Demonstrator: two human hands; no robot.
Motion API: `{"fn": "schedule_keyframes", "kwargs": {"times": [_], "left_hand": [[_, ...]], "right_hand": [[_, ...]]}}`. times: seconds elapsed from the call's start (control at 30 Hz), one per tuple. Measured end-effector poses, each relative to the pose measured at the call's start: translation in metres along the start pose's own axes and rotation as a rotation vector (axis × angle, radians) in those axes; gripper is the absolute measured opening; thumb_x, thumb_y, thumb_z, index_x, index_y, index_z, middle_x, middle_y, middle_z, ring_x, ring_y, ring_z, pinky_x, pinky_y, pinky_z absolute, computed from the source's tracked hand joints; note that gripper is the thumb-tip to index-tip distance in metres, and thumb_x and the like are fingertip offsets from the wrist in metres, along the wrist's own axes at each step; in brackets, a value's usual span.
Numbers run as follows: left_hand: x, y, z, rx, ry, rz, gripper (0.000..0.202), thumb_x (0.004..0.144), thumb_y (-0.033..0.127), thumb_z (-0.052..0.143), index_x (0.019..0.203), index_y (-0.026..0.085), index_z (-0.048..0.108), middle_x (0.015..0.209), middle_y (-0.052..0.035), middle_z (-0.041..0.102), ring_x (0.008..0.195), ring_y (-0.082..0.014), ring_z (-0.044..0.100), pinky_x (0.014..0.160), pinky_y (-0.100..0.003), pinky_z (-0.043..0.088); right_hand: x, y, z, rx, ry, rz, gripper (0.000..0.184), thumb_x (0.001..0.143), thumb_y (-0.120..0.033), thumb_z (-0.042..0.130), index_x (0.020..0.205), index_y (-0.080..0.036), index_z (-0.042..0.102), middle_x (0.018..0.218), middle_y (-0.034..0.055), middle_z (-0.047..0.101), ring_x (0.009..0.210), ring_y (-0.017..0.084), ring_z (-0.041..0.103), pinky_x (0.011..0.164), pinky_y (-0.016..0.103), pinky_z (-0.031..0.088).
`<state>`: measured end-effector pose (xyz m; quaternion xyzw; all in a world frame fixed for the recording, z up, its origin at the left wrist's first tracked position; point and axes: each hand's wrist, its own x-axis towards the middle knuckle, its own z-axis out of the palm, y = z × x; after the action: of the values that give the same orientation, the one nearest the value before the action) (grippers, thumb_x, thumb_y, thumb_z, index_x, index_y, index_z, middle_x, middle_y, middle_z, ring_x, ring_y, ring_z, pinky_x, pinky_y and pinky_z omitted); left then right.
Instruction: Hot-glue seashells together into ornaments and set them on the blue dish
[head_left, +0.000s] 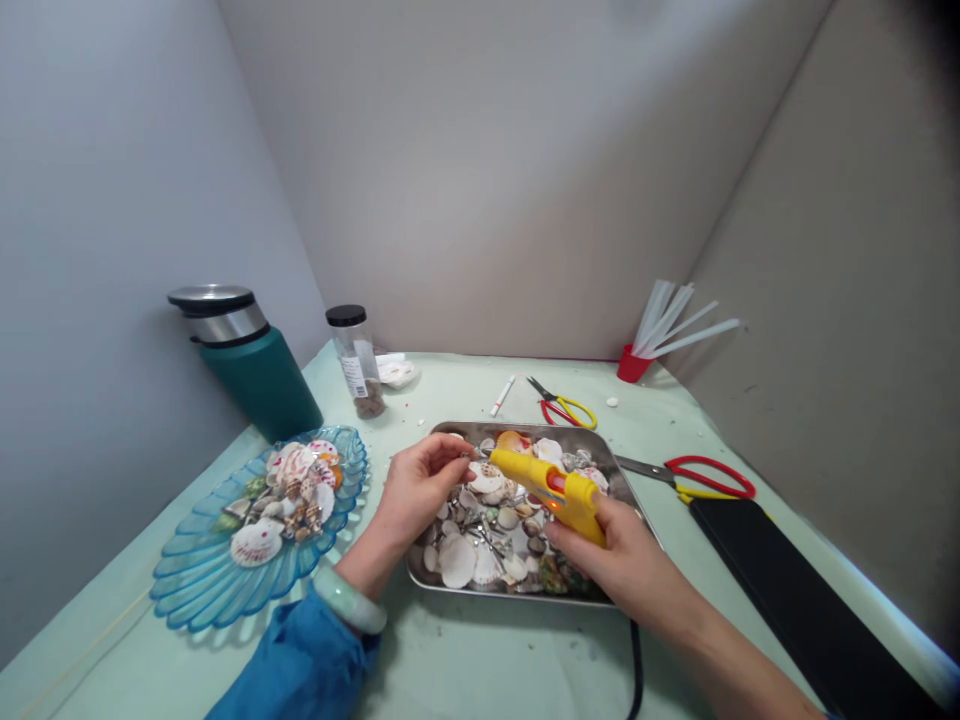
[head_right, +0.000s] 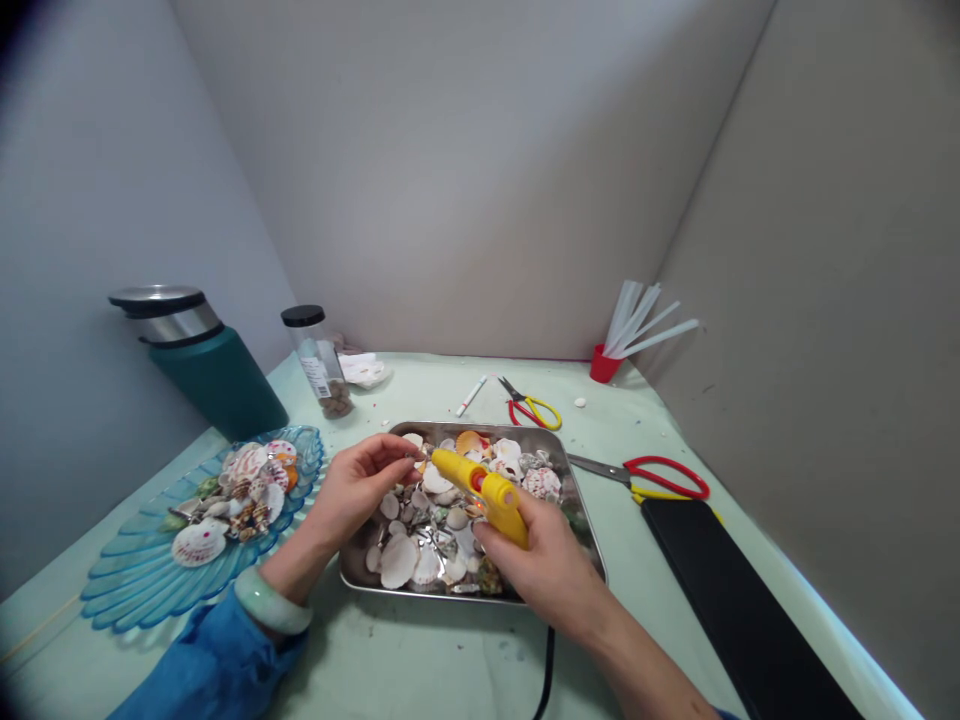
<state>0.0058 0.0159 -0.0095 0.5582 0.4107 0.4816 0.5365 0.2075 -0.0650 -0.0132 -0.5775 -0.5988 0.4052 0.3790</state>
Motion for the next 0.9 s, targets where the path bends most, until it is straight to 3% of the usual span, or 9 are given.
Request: {"fn": "schedule_keyframes", "kwargs": {"times": [0.33, 0.6, 0.77, 0.9], "left_hand": [[0.0027, -0.0044, -0.0024, -0.004, 0.077, 0.012, 0.019, 0.07, 0.027, 0.068, 0.081, 0.015, 0.059, 0.067, 0.0002, 0.067, 0.056, -0.0122, 0.065, 0.055, -0.022, 0.052], [0.0015, -0.0062, -0.0026, 0.002, 0.046, 0.025, 0.018, 0.069, 0.026, 0.07, 0.079, 0.015, 0.059, 0.068, -0.0009, 0.069, 0.061, -0.0146, 0.068, 0.057, -0.022, 0.052], [-0.0007, -0.0024, 0.0002, -0.007, 0.058, 0.011, 0.015, 0.065, 0.024, 0.072, 0.07, 0.014, 0.06, 0.066, -0.0017, 0.069, 0.059, -0.0152, 0.068, 0.057, -0.023, 0.054], [-0.0007, -0.002, 0.001, 0.0, 0.082, 0.007, 0.017, 0.064, 0.024, 0.073, 0.07, 0.015, 0.06, 0.064, -0.001, 0.069, 0.057, -0.0149, 0.068, 0.056, -0.023, 0.054]], "right_hand": [[0.0001, 0.0031, -0.0001, 0.039, 0.022, -0.023, 0.023, 0.08, -0.037, 0.059, 0.089, -0.016, 0.062, 0.077, 0.0016, 0.062, 0.07, 0.018, 0.056, 0.061, 0.026, 0.045], [0.0007, 0.0061, 0.0024, -0.012, 0.085, -0.073, 0.023, 0.082, -0.038, 0.058, 0.094, -0.017, 0.06, 0.086, 0.0025, 0.065, 0.078, 0.02, 0.058, 0.068, 0.028, 0.047], [-0.0023, 0.0039, 0.0045, -0.099, 0.014, -0.13, 0.019, 0.085, -0.035, 0.054, 0.089, -0.018, 0.06, 0.076, 0.0002, 0.061, 0.068, 0.016, 0.054, 0.06, 0.024, 0.043], [-0.0038, 0.0032, 0.0052, -0.128, -0.031, -0.188, 0.021, 0.086, -0.032, 0.052, 0.1, -0.019, 0.059, 0.079, -0.0004, 0.062, 0.066, 0.015, 0.053, 0.059, 0.023, 0.043]]}}
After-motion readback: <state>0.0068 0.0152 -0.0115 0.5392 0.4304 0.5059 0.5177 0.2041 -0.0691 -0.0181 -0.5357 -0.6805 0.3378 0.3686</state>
